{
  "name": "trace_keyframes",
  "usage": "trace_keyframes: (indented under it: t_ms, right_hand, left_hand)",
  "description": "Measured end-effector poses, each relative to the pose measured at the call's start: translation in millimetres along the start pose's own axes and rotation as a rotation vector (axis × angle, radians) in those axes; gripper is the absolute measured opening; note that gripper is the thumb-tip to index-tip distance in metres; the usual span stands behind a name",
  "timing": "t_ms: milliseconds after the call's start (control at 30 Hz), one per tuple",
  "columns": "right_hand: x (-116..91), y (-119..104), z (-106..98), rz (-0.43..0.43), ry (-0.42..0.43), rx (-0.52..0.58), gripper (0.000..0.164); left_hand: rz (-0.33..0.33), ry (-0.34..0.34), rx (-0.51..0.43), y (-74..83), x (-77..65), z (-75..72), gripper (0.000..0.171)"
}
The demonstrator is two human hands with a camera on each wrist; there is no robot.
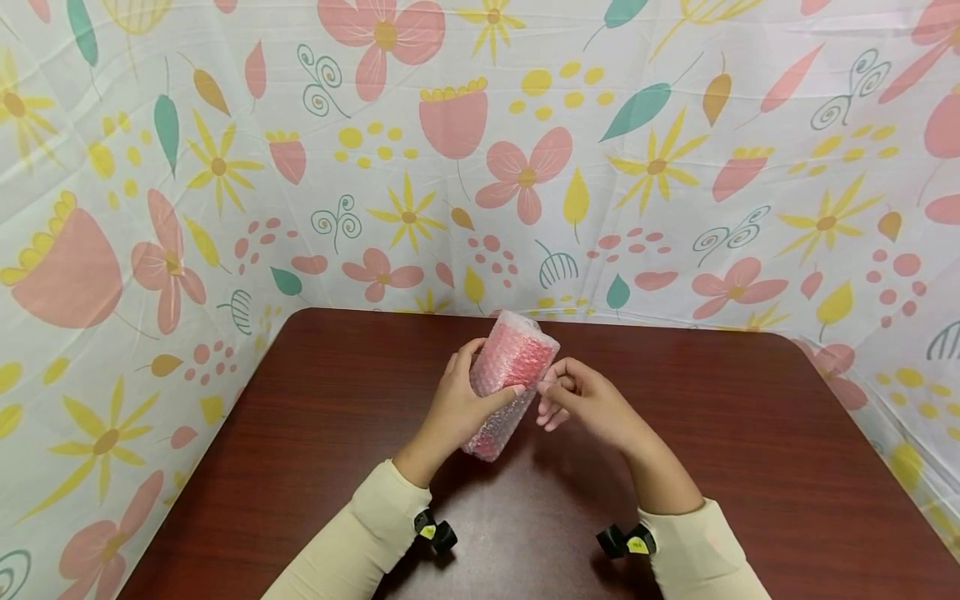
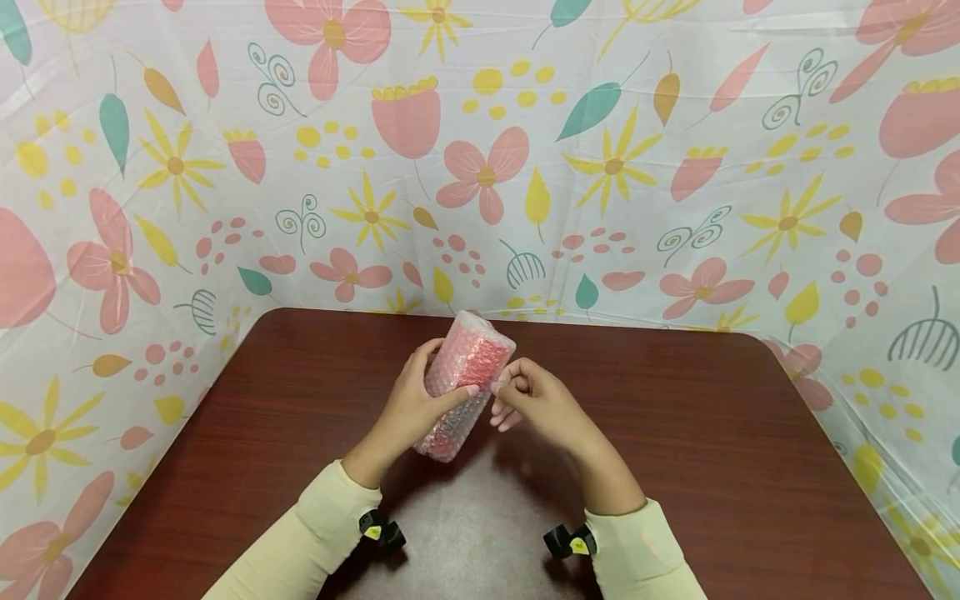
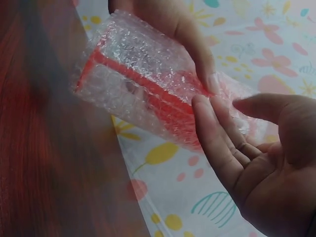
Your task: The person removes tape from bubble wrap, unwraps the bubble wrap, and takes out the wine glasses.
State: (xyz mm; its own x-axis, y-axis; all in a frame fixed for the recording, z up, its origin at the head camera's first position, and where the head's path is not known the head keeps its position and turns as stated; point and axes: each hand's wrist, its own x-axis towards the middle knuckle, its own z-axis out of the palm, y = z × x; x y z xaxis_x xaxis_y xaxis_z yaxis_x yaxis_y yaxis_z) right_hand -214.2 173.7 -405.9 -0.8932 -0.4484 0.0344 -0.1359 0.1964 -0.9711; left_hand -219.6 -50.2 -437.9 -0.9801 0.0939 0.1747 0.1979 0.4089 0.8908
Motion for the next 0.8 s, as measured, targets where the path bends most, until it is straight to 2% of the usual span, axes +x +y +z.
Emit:
trace_keyframes:
  t_ms: [167, 300, 600, 800]
  right_hand:
    - [0.1, -0.9, 1.3, 0.002, 0.027, -0.017, 0.021]
    - [0.8, -0.4, 1.8, -0.010, 0.027, -0.001, 0.020]
    - [2.6, 1.4, 2.3, 0.011, 0.030, -0.011, 0.023]
    - [1.7, -1.3, 2.7, 0.023, 0.003, -0.023, 0.026]
  left_hand:
    - [0.013, -0.009, 0.009, 1.0, -1.2, 1.4, 0.090]
    - [-0.001, -0.020, 0.012, 1.2, -1.7, 1.7, 0.090]
    - [-0.010, -0.112, -0.013, 0.7, -0.7, -0.7, 0.089]
    - [0.018, -0.060, -0.010, -0.6, 0.3, 0.0, 0.090]
